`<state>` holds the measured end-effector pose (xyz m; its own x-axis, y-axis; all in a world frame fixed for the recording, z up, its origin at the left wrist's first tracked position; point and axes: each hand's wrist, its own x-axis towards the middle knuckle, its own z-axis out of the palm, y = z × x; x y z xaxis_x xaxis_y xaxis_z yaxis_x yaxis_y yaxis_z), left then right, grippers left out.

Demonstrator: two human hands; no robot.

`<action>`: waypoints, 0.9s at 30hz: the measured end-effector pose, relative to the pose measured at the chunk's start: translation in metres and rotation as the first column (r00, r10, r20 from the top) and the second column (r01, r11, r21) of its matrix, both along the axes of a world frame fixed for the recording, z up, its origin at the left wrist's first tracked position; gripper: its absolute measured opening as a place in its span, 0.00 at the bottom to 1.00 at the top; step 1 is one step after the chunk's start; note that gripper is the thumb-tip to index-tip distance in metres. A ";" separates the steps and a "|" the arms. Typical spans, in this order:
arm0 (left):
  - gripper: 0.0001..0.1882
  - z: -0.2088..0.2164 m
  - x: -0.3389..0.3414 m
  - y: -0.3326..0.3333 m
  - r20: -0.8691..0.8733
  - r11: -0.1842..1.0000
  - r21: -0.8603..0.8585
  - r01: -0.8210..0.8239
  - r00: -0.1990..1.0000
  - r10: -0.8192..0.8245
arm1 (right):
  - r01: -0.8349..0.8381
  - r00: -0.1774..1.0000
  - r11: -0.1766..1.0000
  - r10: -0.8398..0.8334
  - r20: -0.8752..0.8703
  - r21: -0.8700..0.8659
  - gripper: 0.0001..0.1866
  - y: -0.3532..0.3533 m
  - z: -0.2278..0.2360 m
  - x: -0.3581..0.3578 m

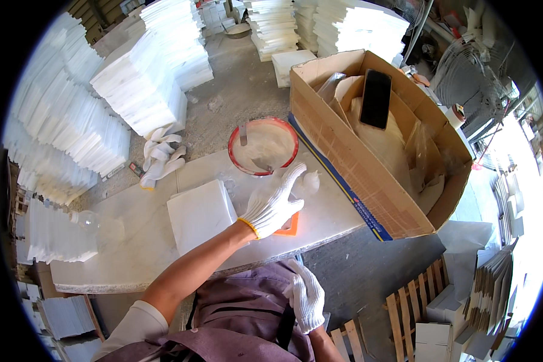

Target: The person applies a white paste to the edges of white rectangular boards using a metal spatula. They pick up boards from a stack, spread the paste along the edges, and place the treated boards onto a growing pile on the table.

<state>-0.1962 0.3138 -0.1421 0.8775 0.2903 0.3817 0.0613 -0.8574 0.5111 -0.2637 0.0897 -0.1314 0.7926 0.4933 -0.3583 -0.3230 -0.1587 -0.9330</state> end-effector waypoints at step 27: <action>0.12 0.039 -0.192 0.049 0.104 0.297 -0.948 -0.118 0.763 0.637 | -0.023 0.764 0.986 0.126 0.633 -0.168 0.12 0.093 0.028 0.105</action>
